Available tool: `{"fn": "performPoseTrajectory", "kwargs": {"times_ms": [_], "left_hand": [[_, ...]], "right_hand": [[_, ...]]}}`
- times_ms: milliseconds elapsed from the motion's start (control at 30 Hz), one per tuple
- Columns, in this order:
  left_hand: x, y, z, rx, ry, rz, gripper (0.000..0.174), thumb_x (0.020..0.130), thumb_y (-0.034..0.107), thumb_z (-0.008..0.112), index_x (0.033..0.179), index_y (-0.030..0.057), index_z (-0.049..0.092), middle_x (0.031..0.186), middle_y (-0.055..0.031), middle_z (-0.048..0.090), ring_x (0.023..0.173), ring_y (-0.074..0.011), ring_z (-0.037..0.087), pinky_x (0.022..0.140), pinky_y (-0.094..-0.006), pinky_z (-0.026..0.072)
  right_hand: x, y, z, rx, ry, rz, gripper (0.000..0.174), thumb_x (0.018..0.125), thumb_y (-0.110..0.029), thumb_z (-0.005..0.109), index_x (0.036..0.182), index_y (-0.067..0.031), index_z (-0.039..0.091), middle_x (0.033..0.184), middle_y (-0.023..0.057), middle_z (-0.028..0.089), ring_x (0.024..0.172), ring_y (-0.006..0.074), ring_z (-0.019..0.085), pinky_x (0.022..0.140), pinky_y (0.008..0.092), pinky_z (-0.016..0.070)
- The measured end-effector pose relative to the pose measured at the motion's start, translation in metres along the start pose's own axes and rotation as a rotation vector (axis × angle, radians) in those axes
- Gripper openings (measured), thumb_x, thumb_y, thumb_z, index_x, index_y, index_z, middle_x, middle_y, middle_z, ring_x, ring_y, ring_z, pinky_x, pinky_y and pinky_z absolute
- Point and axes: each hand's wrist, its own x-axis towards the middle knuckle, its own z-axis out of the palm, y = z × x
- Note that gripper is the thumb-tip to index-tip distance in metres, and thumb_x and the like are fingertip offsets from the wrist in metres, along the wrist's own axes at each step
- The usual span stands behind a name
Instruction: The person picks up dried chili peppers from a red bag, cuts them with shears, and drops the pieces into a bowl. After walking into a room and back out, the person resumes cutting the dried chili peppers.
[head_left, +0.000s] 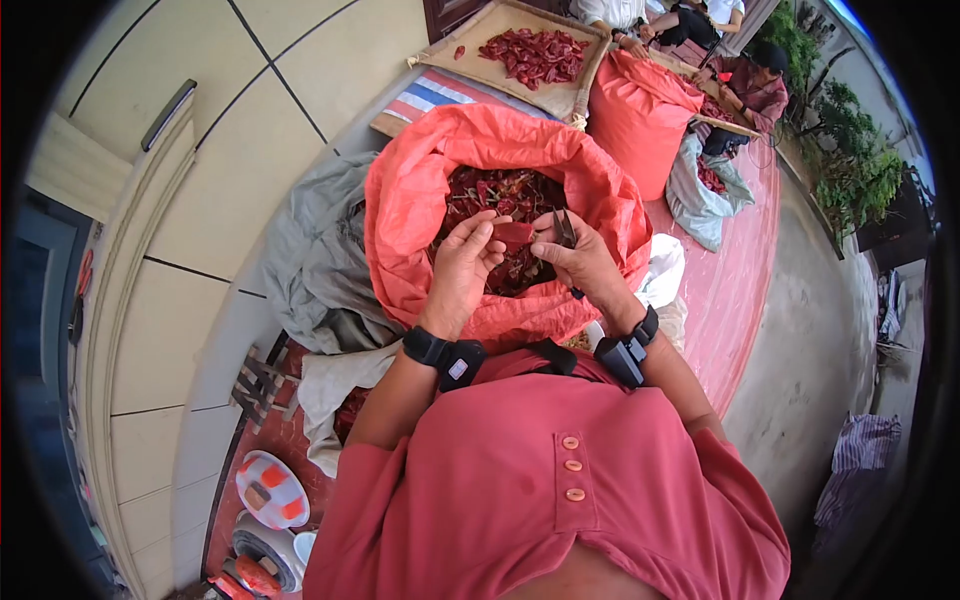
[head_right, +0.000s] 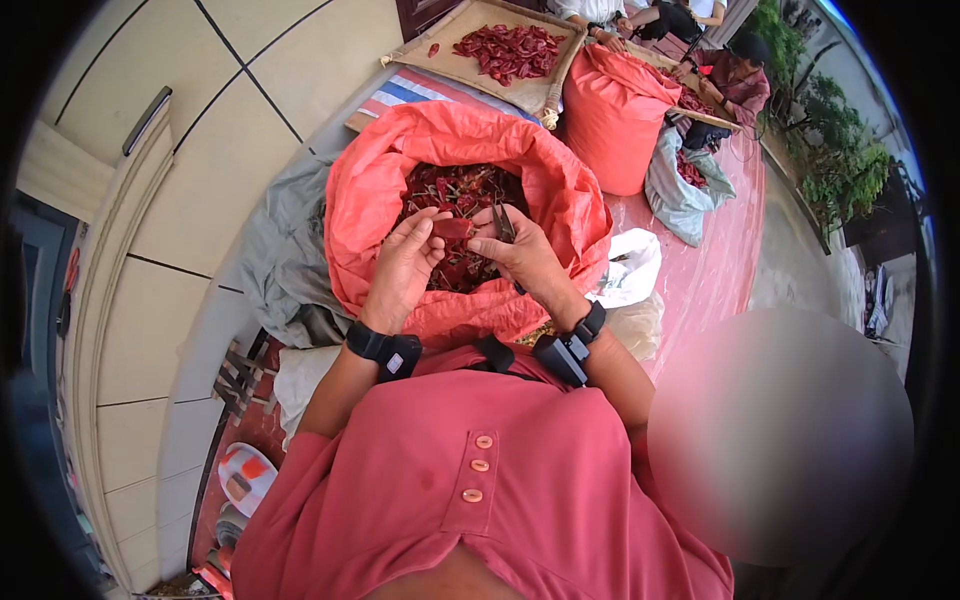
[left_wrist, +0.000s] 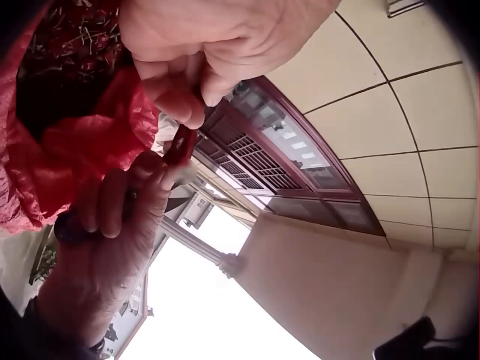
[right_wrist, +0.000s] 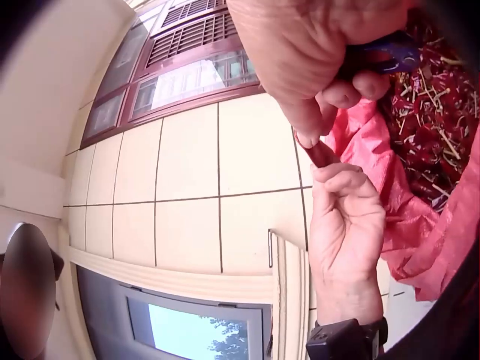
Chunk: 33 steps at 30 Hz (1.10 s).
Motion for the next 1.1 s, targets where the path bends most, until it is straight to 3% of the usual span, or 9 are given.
{"fn": "performPoseTrajectory", "kwargs": {"times_ms": [367, 467, 567, 667, 700, 800, 867, 967, 1100], "left_hand": [[-0.021, -0.021, 0.009, -0.001, 0.063, -0.026, 0.02, 0.095, 0.012, 0.056, 0.114, 0.0063, 0.059, 0.098, -0.0018, 0.065, 0.077, -0.008, 0.062, 0.069, -0.0208, 0.0518], [-0.024, -0.023, 0.008, 0.158, 0.051, 0.017, 0.027, 0.093, 0.015, 0.06, 0.117, 0.0045, 0.058, 0.099, -0.0047, 0.065, 0.083, -0.0148, 0.063, 0.075, -0.0268, 0.0516], [-0.028, -0.012, 0.018, 1.107, -0.053, 0.562, 0.038, 0.088, 0.018, 0.065, 0.121, 0.0021, 0.056, 0.099, -0.0112, 0.065, 0.09, -0.0252, 0.063, 0.084, -0.0345, 0.0487], [-0.036, -0.004, 0.039, 1.22, -0.154, 0.514, 0.047, 0.084, 0.021, 0.069, 0.124, 0.0009, 0.054, 0.102, -0.0176, 0.063, 0.097, -0.0336, 0.06, 0.091, -0.0405, 0.0444], [-0.031, -0.005, 0.04, 1.273, -0.202, 0.579, 0.043, 0.086, 0.013, 0.065, 0.125, 0.0004, 0.053, 0.098, -0.0169, 0.066, 0.086, -0.0258, 0.066, 0.08, -0.0312, 0.0507], [-0.033, 0.008, 0.041, 1.237, -0.259, 0.264, 0.036, 0.085, 0.009, 0.064, 0.118, -0.0013, 0.054, 0.087, -0.0182, 0.065, 0.073, -0.0257, 0.067, 0.066, -0.0331, 0.0514], [-0.032, 0.005, 0.034, 1.285, -0.293, 0.376, 0.024, 0.085, 0.007, 0.063, 0.105, -0.002, 0.054, 0.08, -0.0179, 0.062, 0.067, -0.0283, 0.065, 0.06, -0.0362, 0.0493], [-0.04, 0.012, 0.041, 1.37, -0.322, 0.515, 0.015, 0.085, 0.006, 0.062, 0.089, -0.0016, 0.05, 0.073, -0.0181, 0.058, 0.063, -0.0323, 0.062, 0.056, -0.0399, 0.0471], [-0.041, 0.013, 0.038, 1.471, -0.349, 0.602, 0.02, 0.085, 0.007, 0.062, 0.081, -0.0001, 0.044, 0.07, -0.0178, 0.053, 0.064, -0.0343, 0.059, 0.055, -0.0425, 0.0457]], "right_hand": [[-0.016, 0.0, 0.007, -0.059, 0.103, -0.105, 0.012, 0.091, -0.011, 0.064, 0.101, -0.0052, 0.064, 0.077, -0.0032, 0.061, 0.049, 0.0009, 0.044, 0.043, 0.0168, 0.0323], [-0.015, 0.007, 0.003, -0.141, 0.134, -0.119, 0.009, 0.089, -0.008, 0.064, 0.098, -0.0047, 0.065, 0.08, -0.001, 0.061, 0.055, 0.006, 0.05, 0.047, 0.0203, 0.0385], [-0.005, 0.019, -0.005, -0.641, 0.157, -0.657, 0.01, 0.085, -0.005, 0.065, 0.095, -0.0045, 0.063, 0.084, 0.0024, 0.06, 0.063, 0.0147, 0.057, 0.053, 0.0248, 0.0447], [-0.014, 0.005, 0.006, -0.734, 0.122, -0.524, 0.01, 0.083, -0.003, 0.064, 0.092, -0.0036, 0.06, 0.087, 0.0073, 0.058, 0.071, 0.0231, 0.06, 0.061, 0.0292, 0.049], [-0.016, 0.0, 0.01, -0.806, 0.111, -0.577, 0.009, 0.084, -0.002, 0.064, 0.092, -0.0035, 0.059, 0.088, 0.0078, 0.057, 0.072, 0.0237, 0.06, 0.062, 0.0295, 0.0489], [-0.024, -0.015, 0.021, -1.017, 0.066, -0.688, 0.008, 0.085, -0.002, 0.062, 0.091, -0.0037, 0.057, 0.088, 0.0092, 0.058, 0.072, 0.0252, 0.06, 0.063, 0.0301, 0.0486], [-0.029, -0.021, 0.024, -1.153, 0.025, -0.692, 0.01, 0.085, -0.001, 0.061, 0.092, -0.0044, 0.056, 0.088, 0.0101, 0.058, 0.071, 0.0261, 0.06, 0.062, 0.0302, 0.0484], [-0.019, -0.005, 0.018, -0.713, 0.045, -0.566, 0.006, 0.088, -0.004, 0.06, 0.092, -0.0056, 0.055, 0.08, 0.0061, 0.058, 0.061, 0.0191, 0.057, 0.051, 0.0268, 0.0431], [-0.028, -0.021, 0.025, -0.095, -0.006, 0.01, 0.004, 0.093, -0.009, 0.058, 0.09, -0.0061, 0.055, 0.066, -0.0009, 0.052, 0.051, 0.0082, 0.044, 0.045, 0.0231, 0.0329]]}}
